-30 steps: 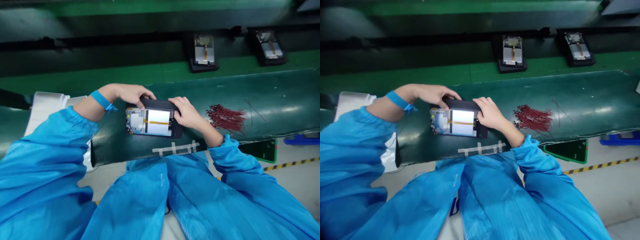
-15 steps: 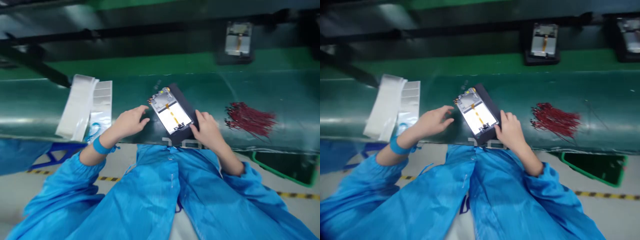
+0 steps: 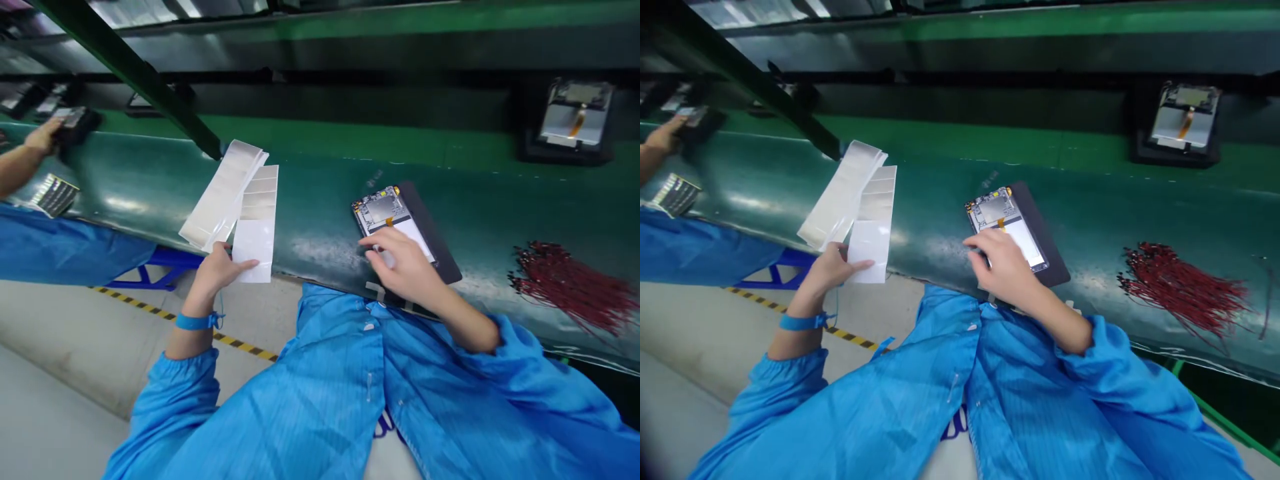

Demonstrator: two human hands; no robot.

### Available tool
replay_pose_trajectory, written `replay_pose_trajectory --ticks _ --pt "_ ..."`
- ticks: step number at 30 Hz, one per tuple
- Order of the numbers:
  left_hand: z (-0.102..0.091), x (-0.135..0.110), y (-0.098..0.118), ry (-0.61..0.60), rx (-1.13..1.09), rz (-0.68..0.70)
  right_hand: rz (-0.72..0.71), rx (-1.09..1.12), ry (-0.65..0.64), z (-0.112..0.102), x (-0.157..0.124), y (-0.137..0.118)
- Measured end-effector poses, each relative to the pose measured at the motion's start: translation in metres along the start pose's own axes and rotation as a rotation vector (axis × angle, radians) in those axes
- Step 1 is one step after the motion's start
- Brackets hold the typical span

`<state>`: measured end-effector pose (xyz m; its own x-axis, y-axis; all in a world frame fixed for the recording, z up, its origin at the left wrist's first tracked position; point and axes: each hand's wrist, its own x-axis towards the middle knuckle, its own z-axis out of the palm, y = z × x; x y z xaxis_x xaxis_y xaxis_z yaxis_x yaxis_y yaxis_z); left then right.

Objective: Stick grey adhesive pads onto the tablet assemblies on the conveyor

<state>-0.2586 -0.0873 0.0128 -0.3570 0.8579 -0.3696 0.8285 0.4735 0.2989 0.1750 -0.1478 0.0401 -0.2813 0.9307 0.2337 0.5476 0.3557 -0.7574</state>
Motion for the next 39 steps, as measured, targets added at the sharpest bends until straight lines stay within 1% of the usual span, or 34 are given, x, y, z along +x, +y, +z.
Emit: replay_pose_trajectory --ticks 1,2,3,4,6,7,8,9,11,13,14,15,17,19,20,22,24,25,27,29,31,33,36,38,39 --pt "0.000 -0.003 0.000 -0.031 -0.063 0.008 -0.002 0.055 -0.076 0.016 0.013 -0.008" --pt "0.001 -0.007 0.001 -0.071 -0.138 0.028 0.032 0.117 -0.150 0.031 0.026 -0.015" --pt "0.002 -0.013 0.002 -0.116 -0.224 0.057 0.112 0.190 -0.220 0.047 0.038 -0.021" --pt "0.005 -0.021 0.003 -0.161 -0.316 0.090 0.239 0.287 -0.276 0.062 0.050 -0.027" --pt "0.011 -0.041 0.004 -0.226 -0.486 0.157 0.555 0.579 -0.347 0.089 0.072 -0.034" --pt "0.015 -0.051 0.004 -0.252 -0.553 0.184 0.692 0.743 -0.348 0.101 0.082 -0.037" --pt "0.020 -0.061 0.003 -0.284 -0.604 0.208 0.791 0.885 -0.324 0.110 0.090 -0.038" --pt "0.024 -0.069 0.003 -0.325 -0.639 0.228 0.849 0.984 -0.276 0.118 0.097 -0.038" --pt "0.032 -0.081 0.002 -0.425 -0.679 0.265 0.874 1.049 -0.161 0.128 0.104 -0.038" --pt "0.041 -0.086 0.005 -0.496 -0.780 0.306 0.822 1.022 -0.077 0.131 0.103 -0.037" --pt "0.045 -0.086 0.009 -0.479 -0.873 0.327 0.765 1.006 -0.065 0.131 0.100 -0.037" --pt "0.049 -0.087 0.015 -0.422 -0.976 0.345 0.689 0.984 -0.065 0.129 0.094 -0.037" --pt "0.056 -0.086 0.030 -0.251 -1.141 0.372 0.507 0.910 -0.072 0.122 0.081 -0.039" --pt "0.061 -0.088 0.047 -0.103 -1.178 0.408 0.351 0.808 -0.066 0.113 0.067 -0.040" --pt "0.062 -0.090 0.055 -0.056 -1.169 0.438 0.295 0.753 -0.056 0.107 0.061 -0.040" --pt "0.063 -0.094 0.069 0.003 -1.146 0.508 0.230 0.652 -0.034 0.096 0.051 -0.040" --pt "0.062 -0.097 0.077 0.035 -1.113 0.572 0.229 0.600 -0.002 0.086 0.044 -0.038" --pt "0.062 -0.098 0.080 0.029 -1.086 0.594 0.243 0.602 0.015 0.081 0.042 -0.037" --pt "0.061 -0.097 0.083 -0.023 -1.039 0.606 0.272 0.646 0.044 0.072 0.038 -0.033" --pt "0.059 -0.095 0.088 -0.110 -1.044 0.574 0.286 0.708 0.040 0.062 0.035 -0.030" --pt "0.057 -0.094 0.095 -0.198 -1.110 0.540 0.273 0.763 0.029 0.052 0.031 -0.027" --pt "0.054 -0.094 0.104 -0.278 -1.167 0.557 0.237 0.789 0.050 0.043 0.028 -0.024" --pt "0.052 -0.095 0.116 -0.366 -1.177 0.664 0.150 0.732 0.142 0.034 0.023 -0.019" --pt "0.051 -0.095 0.122 -0.387 -1.155 0.706 0.095 0.660 0.205 0.032 0.020 -0.016" --pt "0.050 -0.095 0.124 -0.378 -1.139 0.709 0.074 0.628 0.237 0.032 0.019 -0.014"
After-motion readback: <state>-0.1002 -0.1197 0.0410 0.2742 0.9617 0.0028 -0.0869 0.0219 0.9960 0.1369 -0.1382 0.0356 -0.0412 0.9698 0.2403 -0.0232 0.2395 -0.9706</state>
